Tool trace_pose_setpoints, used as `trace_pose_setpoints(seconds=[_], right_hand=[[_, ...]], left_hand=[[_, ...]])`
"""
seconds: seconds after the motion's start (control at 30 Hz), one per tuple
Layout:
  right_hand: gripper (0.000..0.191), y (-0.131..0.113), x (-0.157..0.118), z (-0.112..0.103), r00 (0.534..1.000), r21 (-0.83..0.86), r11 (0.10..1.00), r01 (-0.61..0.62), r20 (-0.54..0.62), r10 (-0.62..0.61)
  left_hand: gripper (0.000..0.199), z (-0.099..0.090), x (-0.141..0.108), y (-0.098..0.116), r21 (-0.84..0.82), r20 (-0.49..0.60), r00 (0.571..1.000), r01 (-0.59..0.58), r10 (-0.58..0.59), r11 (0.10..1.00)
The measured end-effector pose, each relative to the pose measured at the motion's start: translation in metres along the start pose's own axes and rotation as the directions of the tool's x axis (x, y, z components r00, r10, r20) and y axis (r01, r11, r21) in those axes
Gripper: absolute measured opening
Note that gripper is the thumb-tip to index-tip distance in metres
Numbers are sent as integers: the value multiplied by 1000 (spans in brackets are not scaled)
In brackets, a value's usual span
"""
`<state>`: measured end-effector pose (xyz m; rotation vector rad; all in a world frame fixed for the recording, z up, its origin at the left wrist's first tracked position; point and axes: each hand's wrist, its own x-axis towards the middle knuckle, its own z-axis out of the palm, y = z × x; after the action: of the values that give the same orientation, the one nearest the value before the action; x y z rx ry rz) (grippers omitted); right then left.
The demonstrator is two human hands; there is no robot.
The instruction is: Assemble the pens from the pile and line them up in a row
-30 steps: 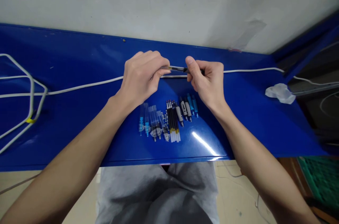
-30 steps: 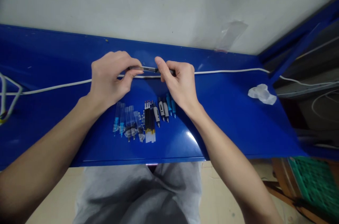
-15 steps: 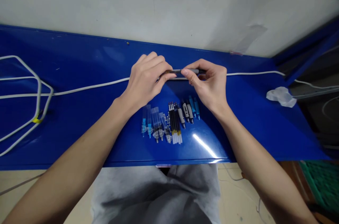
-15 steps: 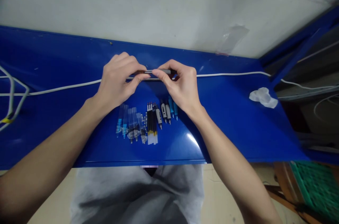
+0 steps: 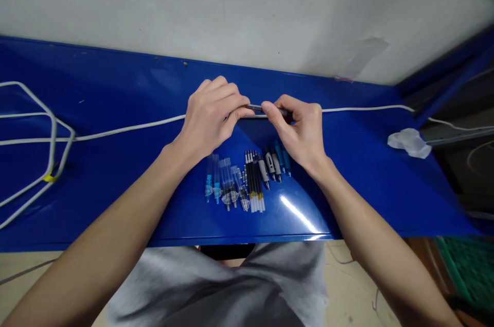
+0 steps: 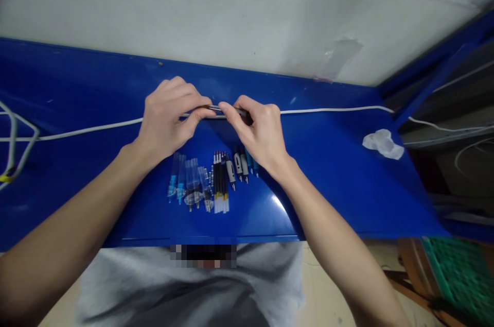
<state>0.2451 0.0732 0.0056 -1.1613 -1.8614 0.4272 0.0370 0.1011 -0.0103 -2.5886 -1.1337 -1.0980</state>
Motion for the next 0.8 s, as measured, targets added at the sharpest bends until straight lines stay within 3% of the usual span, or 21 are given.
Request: trace_pose_setpoints(seconds=[0.43,0.8], right_hand=[[41,1,0,-1,1000,27,1000,14,19,-15],[55,-2,4,-3,999,87,996,-20,44,16]], left_hand=[[43,0,-1,-2,-48,0,1000,20,-20,999],[42,1,-3,0,-61,-37,999,6,-8,998]])
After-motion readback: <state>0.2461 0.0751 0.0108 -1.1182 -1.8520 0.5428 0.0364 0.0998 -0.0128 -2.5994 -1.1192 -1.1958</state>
